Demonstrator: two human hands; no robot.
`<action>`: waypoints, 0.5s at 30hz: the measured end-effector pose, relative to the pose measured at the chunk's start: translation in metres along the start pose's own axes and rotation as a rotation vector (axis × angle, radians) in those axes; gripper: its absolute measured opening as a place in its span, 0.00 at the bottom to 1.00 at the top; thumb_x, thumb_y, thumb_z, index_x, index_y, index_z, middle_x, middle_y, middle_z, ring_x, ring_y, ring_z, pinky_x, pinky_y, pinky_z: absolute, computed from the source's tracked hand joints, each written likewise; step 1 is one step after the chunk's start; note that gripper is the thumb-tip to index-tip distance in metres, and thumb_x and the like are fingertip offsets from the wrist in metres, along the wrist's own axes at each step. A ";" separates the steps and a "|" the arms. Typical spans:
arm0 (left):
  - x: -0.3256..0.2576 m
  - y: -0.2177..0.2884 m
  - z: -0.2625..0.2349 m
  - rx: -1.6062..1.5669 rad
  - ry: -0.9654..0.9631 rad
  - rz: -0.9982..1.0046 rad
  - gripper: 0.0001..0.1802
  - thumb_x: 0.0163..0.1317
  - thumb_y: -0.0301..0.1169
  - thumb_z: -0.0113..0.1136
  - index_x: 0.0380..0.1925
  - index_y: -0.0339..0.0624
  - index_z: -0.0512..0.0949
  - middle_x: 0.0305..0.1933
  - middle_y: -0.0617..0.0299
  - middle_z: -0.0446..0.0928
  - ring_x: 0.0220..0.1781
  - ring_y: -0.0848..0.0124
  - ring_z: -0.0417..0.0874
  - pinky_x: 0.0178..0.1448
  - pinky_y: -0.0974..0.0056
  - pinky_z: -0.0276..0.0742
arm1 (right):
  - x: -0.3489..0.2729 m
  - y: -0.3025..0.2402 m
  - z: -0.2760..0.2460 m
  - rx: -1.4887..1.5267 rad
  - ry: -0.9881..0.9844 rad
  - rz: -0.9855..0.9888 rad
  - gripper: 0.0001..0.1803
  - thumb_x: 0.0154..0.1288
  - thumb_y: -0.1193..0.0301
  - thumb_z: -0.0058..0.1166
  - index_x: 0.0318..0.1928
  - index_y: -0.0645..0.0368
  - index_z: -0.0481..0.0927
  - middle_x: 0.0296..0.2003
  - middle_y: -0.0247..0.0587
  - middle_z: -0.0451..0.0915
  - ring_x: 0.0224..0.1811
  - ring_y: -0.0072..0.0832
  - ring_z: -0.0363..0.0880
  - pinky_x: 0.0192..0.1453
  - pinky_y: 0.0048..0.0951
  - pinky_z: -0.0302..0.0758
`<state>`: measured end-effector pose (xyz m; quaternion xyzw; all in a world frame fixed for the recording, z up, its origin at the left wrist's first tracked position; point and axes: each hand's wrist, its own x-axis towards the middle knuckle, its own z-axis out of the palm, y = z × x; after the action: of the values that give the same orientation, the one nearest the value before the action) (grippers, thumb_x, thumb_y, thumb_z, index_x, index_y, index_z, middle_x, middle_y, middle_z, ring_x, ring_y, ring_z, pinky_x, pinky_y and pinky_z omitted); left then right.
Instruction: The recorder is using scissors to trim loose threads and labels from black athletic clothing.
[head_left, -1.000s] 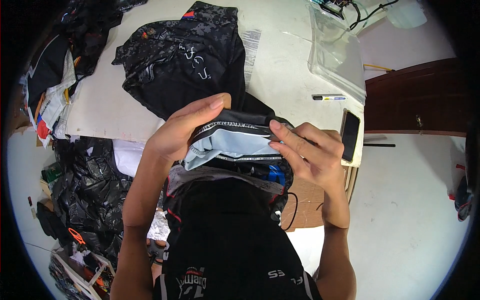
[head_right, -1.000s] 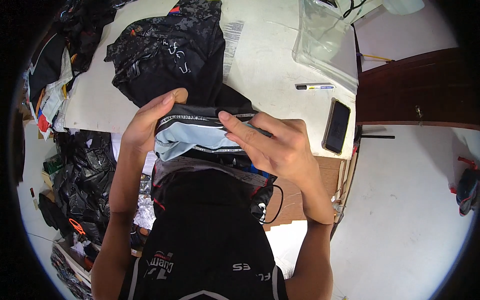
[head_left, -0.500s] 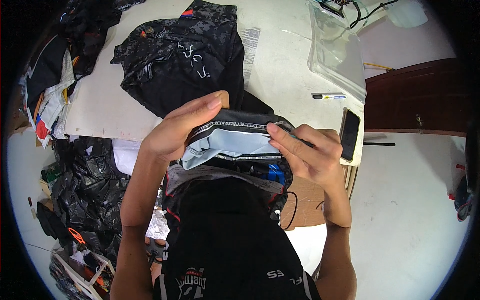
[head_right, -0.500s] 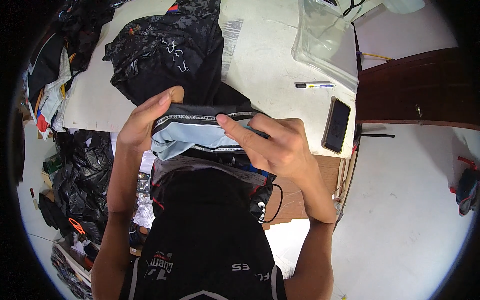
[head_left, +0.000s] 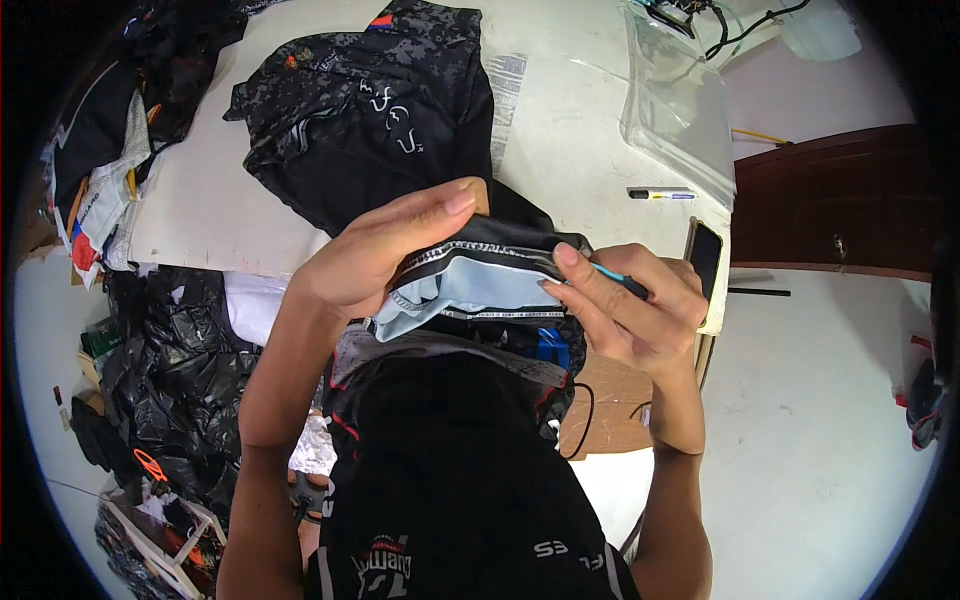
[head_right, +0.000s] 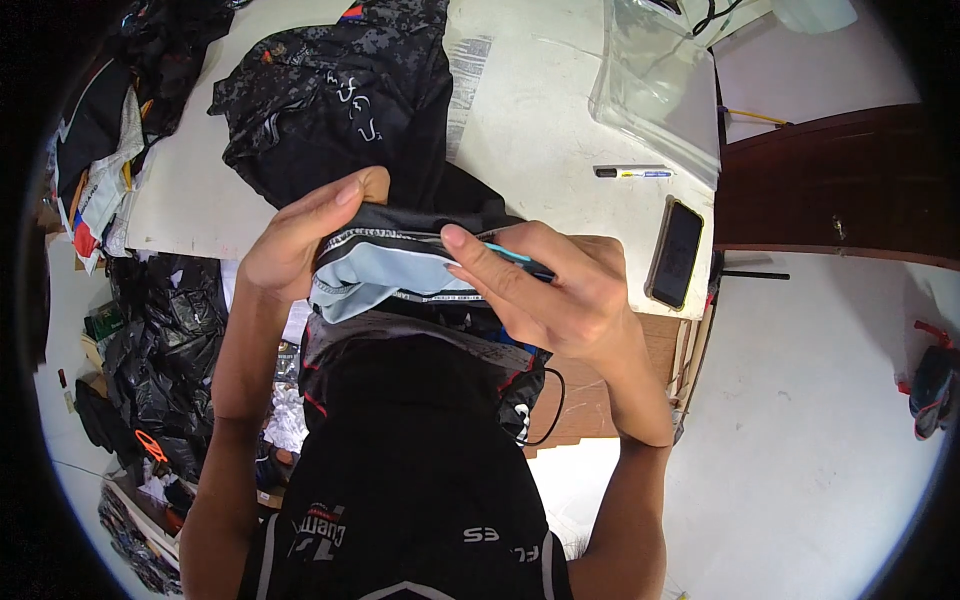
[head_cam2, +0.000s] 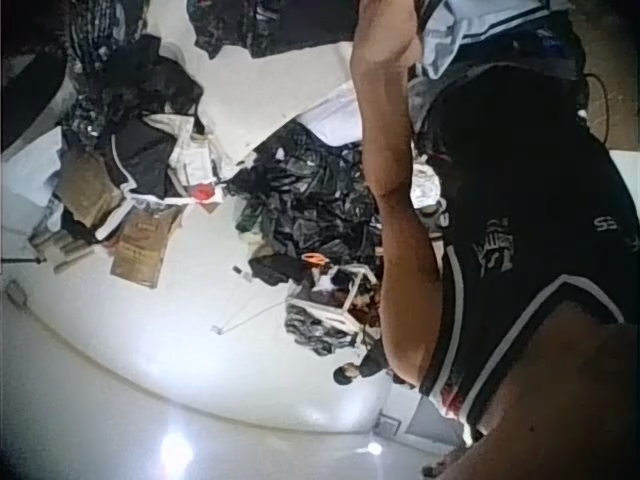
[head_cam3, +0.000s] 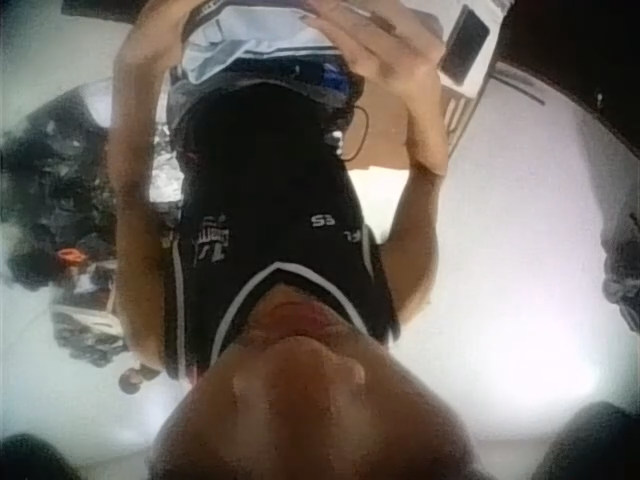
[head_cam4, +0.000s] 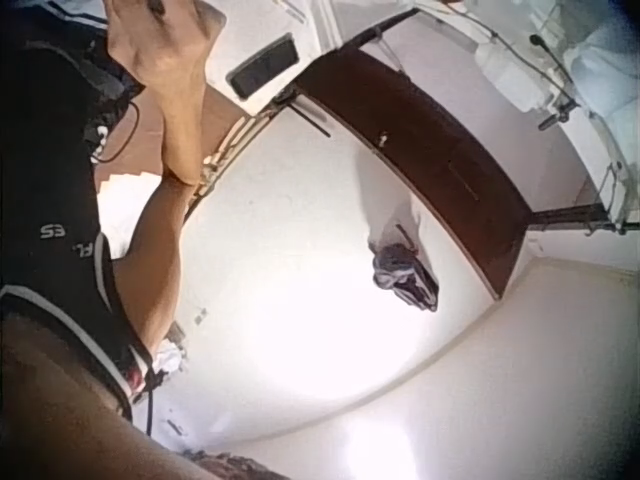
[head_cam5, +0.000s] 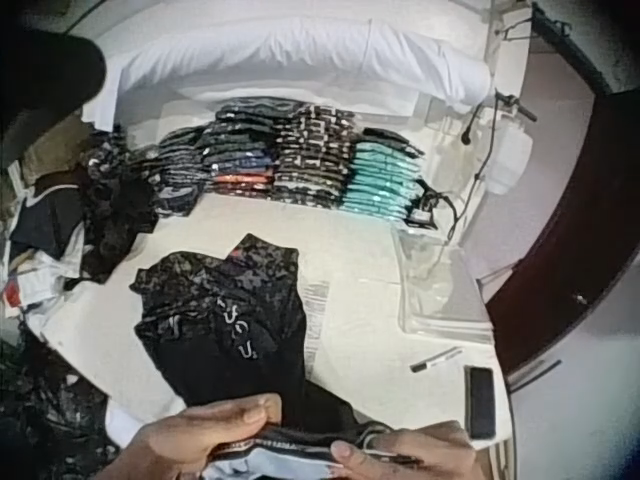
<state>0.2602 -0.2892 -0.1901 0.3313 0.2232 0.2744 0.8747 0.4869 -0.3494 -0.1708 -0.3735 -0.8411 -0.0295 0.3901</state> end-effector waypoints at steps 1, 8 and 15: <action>0.002 0.001 0.000 0.040 -0.068 0.011 0.12 0.70 0.37 0.42 0.32 0.43 0.68 0.28 0.73 0.65 0.31 0.86 0.66 0.36 0.77 0.67 | 0.000 0.000 0.000 -0.007 -0.001 -0.006 0.22 0.35 0.71 0.71 0.38 0.57 0.84 0.19 0.33 0.73 0.14 0.18 0.70 0.13 0.18 0.62; 0.003 0.005 0.004 0.104 -0.121 0.010 0.14 0.70 0.39 0.40 0.30 0.44 0.66 0.26 0.74 0.62 0.29 0.87 0.63 0.33 0.78 0.64 | 0.000 0.002 -0.001 -0.022 -0.028 -0.048 0.21 0.35 0.74 0.70 0.38 0.57 0.84 0.17 0.32 0.71 0.13 0.18 0.67 0.12 0.18 0.60; 0.007 0.003 0.001 0.146 -0.143 0.033 0.14 0.70 0.40 0.40 0.30 0.44 0.66 0.25 0.74 0.62 0.29 0.87 0.63 0.33 0.79 0.63 | -0.004 0.007 -0.002 -0.023 -0.062 -0.063 0.21 0.35 0.74 0.69 0.38 0.56 0.85 0.18 0.32 0.70 0.13 0.18 0.66 0.13 0.19 0.60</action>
<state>0.2651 -0.2832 -0.1893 0.4166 0.1743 0.2475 0.8572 0.4944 -0.3474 -0.1743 -0.3523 -0.8637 -0.0398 0.3582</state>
